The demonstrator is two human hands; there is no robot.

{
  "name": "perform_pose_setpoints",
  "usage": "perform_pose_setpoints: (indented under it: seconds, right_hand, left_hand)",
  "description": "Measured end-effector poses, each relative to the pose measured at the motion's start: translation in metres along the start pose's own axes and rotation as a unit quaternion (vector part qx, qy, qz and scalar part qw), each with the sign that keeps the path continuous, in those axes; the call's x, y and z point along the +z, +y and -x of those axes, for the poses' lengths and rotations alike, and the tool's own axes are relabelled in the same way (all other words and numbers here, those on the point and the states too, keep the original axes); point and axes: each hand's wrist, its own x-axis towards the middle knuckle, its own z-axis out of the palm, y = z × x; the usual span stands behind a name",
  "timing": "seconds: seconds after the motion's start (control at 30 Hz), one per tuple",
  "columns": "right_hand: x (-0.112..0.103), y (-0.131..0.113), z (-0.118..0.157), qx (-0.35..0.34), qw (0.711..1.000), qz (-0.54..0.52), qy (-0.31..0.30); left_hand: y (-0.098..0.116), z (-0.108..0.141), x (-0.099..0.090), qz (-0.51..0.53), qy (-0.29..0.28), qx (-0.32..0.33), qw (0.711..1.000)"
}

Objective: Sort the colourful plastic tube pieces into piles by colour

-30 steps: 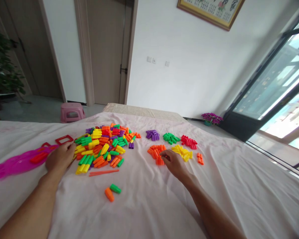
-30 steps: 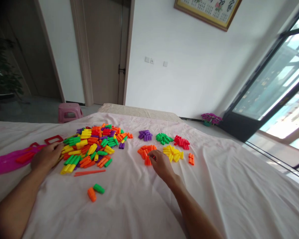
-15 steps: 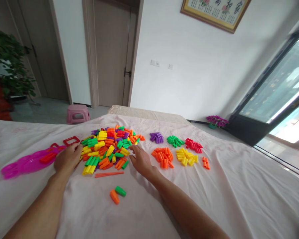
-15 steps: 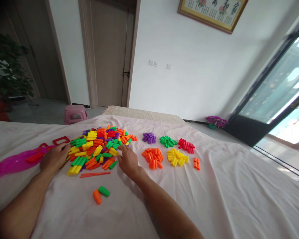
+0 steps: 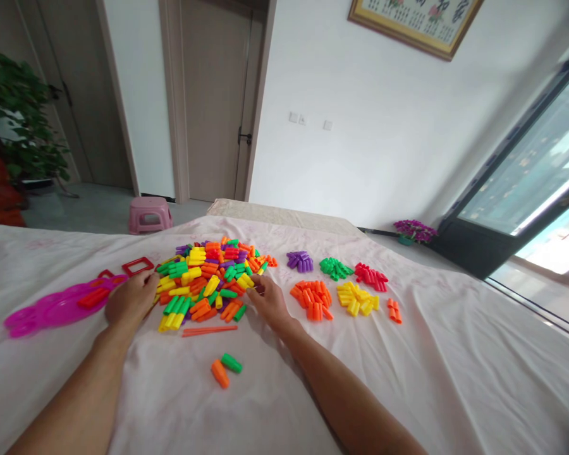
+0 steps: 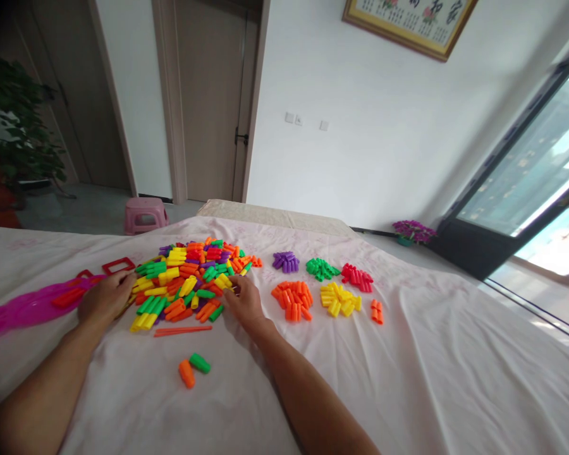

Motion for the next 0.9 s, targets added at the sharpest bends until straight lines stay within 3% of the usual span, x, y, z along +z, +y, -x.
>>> perform_pose_setpoints:
  seconds: [0.07,0.13,0.3,0.47,0.57,0.7,0.8,0.9]
  right_hand:
    - [-0.004,-0.001,0.001,0.052,0.997,-0.053,-0.025]
    - [-0.011,-0.002,0.004,0.071,0.997,-0.027,-0.028]
    - [-0.030,-0.001,0.015,-0.025,0.980,0.192,-0.043]
    - [-0.029,-0.007,0.024,-0.068,0.949,0.303,-0.059]
    - [-0.026,-0.010,0.025,-0.095,0.955,0.276,-0.044]
    - [-0.036,-0.012,0.020,-0.077,0.986,0.145,-0.005]
    - [-0.063,-0.014,0.016,-0.053,0.994,0.087,0.027]
    - [-0.109,-0.013,0.015,-0.025,0.990,0.100,0.097]
  left_hand:
    - [-0.002,-0.001,0.001,0.002,-0.001,0.006,1.000]
    - [-0.003,-0.002,0.001,0.004,0.001,0.008,1.000]
    - [-0.002,-0.002,0.000,-0.007,-0.007,0.002,1.000]
    - [-0.001,-0.002,-0.002,-0.019,-0.020,0.000,1.000]
    - [-0.003,-0.004,0.000,-0.036,-0.020,-0.006,0.999]
    - [-0.006,-0.009,0.004,-0.058,-0.027,-0.006,0.998]
    - [-0.006,-0.010,0.004,-0.058,-0.030,-0.014,0.998]
    - [-0.005,-0.009,0.002,-0.057,-0.035,-0.019,0.998]
